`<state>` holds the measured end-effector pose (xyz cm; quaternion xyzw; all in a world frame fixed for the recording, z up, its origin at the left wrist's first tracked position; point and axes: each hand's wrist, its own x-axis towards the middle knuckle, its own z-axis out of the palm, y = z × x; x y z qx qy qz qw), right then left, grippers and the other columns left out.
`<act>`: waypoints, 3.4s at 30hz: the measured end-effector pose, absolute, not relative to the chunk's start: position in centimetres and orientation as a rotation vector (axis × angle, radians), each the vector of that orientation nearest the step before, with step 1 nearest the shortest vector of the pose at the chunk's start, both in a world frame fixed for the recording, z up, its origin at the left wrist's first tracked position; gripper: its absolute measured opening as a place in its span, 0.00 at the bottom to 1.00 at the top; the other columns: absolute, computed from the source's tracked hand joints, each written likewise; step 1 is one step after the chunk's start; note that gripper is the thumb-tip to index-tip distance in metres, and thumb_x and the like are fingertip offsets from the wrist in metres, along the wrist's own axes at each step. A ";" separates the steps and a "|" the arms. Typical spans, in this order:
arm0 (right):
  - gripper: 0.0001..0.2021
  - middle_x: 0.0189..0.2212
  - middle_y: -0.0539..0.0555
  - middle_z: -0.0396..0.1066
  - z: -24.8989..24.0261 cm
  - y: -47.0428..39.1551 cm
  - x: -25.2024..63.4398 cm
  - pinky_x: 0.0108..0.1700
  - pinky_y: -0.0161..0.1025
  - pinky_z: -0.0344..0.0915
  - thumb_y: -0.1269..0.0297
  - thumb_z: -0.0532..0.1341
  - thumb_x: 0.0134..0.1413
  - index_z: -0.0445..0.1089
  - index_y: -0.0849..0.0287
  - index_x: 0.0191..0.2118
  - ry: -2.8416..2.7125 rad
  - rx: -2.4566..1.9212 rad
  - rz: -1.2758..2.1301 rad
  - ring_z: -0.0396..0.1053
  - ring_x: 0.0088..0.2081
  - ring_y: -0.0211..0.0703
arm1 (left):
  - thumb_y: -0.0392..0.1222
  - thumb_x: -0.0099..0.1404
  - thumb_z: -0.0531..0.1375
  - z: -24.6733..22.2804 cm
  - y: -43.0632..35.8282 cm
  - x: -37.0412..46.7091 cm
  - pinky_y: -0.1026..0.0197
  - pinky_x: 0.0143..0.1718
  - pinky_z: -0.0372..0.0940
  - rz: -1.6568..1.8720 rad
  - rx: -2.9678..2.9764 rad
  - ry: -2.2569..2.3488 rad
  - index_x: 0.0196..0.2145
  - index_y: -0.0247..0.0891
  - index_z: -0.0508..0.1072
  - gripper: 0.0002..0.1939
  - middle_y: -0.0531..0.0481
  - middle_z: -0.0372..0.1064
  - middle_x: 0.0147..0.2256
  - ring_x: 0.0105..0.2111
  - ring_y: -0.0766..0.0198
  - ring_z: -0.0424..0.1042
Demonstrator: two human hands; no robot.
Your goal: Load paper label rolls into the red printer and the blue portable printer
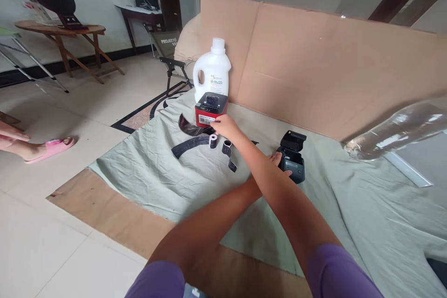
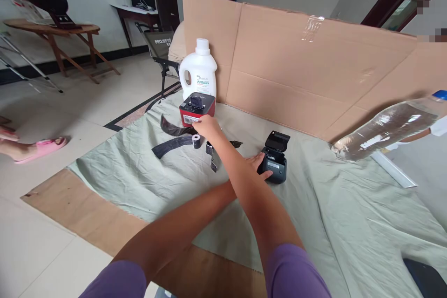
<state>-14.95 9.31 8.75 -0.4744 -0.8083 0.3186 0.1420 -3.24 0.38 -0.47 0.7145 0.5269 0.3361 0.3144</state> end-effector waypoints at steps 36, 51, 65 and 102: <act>0.19 0.39 0.49 0.73 7.0 2.9 15.9 0.43 0.36 0.64 0.73 0.66 0.42 0.72 0.56 0.44 -1.717 -0.721 1.608 0.69 0.41 0.41 | 0.43 0.72 0.58 0.2 -0.2 -4.2 0.52 0.53 0.67 1.576 2.235 1.052 0.62 0.48 0.69 0.22 0.44 0.71 0.50 0.50 0.56 0.71; 0.16 0.39 0.53 0.78 8.3 4.2 17.1 0.43 0.42 0.67 0.63 0.69 0.45 0.78 0.57 0.43 -1.987 -1.024 1.449 0.73 0.40 0.45 | 0.28 0.69 0.52 -0.4 -0.2 -3.3 0.55 0.50 0.70 1.576 2.326 1.051 0.54 0.47 0.77 0.24 0.44 0.68 0.50 0.47 0.60 0.69; 0.12 0.41 0.55 0.73 3.8 8.1 17.4 0.46 0.45 0.66 0.70 0.60 0.54 0.76 0.57 0.44 -1.904 -1.377 0.603 0.65 0.33 0.41 | 0.44 0.72 0.58 -0.8 0.1 -2.6 0.54 0.52 0.70 1.392 2.327 1.200 0.48 0.43 0.80 0.13 0.44 0.69 0.49 0.46 0.59 0.71; 0.32 0.61 0.60 0.66 2.5 8.9 16.0 0.50 0.44 0.65 0.55 0.61 0.55 0.61 0.55 0.65 -1.481 -1.303 0.860 0.66 0.34 0.39 | 0.34 0.68 0.57 -0.6 -0.7 -2.8 0.61 0.44 0.70 1.253 2.404 1.310 0.47 0.44 0.80 0.16 0.47 0.70 0.40 0.39 0.63 0.72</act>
